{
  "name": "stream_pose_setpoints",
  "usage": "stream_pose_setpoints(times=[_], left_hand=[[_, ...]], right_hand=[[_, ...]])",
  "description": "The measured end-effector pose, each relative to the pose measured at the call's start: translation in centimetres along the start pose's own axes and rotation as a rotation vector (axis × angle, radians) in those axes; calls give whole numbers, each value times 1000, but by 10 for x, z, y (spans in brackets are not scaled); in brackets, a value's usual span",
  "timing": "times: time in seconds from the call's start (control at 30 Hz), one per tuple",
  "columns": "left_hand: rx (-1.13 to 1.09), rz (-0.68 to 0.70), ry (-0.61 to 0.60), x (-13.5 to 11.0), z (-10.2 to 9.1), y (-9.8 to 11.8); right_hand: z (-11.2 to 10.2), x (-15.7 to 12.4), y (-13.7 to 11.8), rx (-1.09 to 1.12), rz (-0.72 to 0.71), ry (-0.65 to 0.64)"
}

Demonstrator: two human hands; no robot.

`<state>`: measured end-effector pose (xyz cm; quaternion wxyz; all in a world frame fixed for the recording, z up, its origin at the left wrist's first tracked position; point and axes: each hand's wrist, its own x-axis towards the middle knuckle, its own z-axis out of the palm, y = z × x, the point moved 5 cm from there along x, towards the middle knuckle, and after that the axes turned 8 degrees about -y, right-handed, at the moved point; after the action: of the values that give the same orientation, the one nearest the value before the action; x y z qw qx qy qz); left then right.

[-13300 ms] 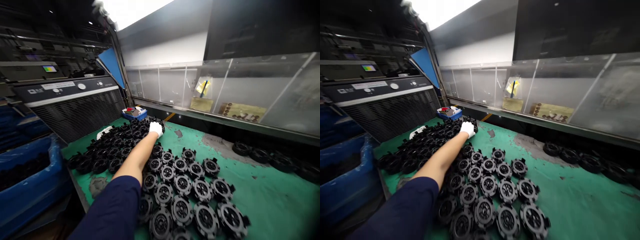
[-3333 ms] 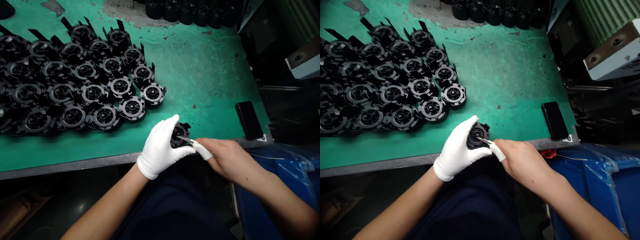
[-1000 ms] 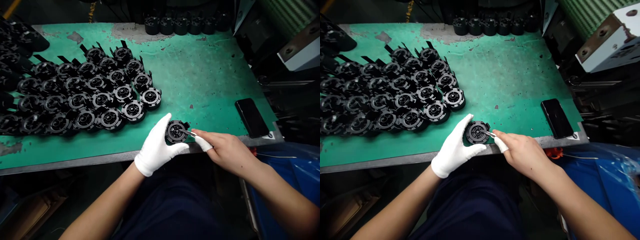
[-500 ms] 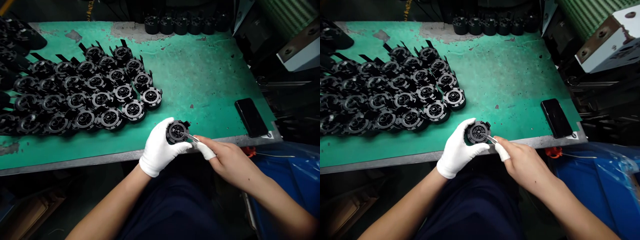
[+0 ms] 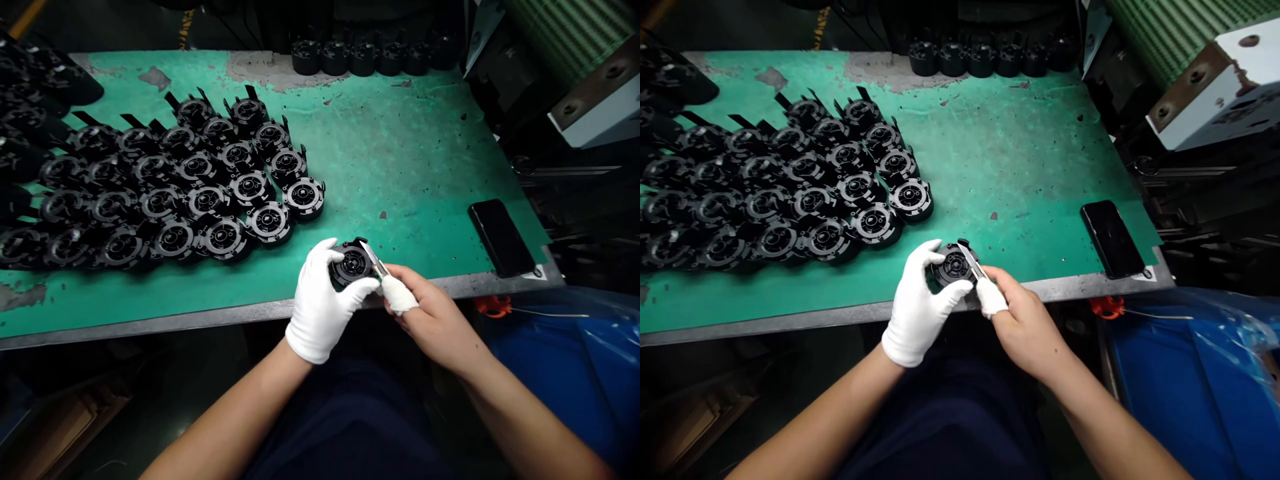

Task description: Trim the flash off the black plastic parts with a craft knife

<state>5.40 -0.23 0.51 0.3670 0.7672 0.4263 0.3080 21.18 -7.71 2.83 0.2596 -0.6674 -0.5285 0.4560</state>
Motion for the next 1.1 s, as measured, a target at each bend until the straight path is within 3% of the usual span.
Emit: stream_pose_setpoints(times=[0.13, 0.27, 0.47, 0.57, 0.67, 0.8, 1.0, 1.1], left_hand=[[53, -35, -111, -39, 3, 17], [81, -121, -213, -58, 1, 23], [11, -29, -237, -6, -9, 3], [32, 6, -279, 15, -8, -4], [46, 10, -279, 21, -7, -7], [47, 28, -256, 19, -6, -7], [35, 53, -235, 19, -4, -9], [30, 31, -212, 19, -3, -9]], right_hand=[[3, 21, 4, 11, -34, 139], [-21, 30, -1, -166, -141, 141], [-33, 8, 2, -630, -176, -8], [-28, 4, 4, -770, -148, -11], [-28, 4, 2, -853, -124, 12], [-30, 3, 0, -855, -125, -1], [-17, -7, 4, -695, -136, -185], [-19, -12, 3, -594, -132, -137]])
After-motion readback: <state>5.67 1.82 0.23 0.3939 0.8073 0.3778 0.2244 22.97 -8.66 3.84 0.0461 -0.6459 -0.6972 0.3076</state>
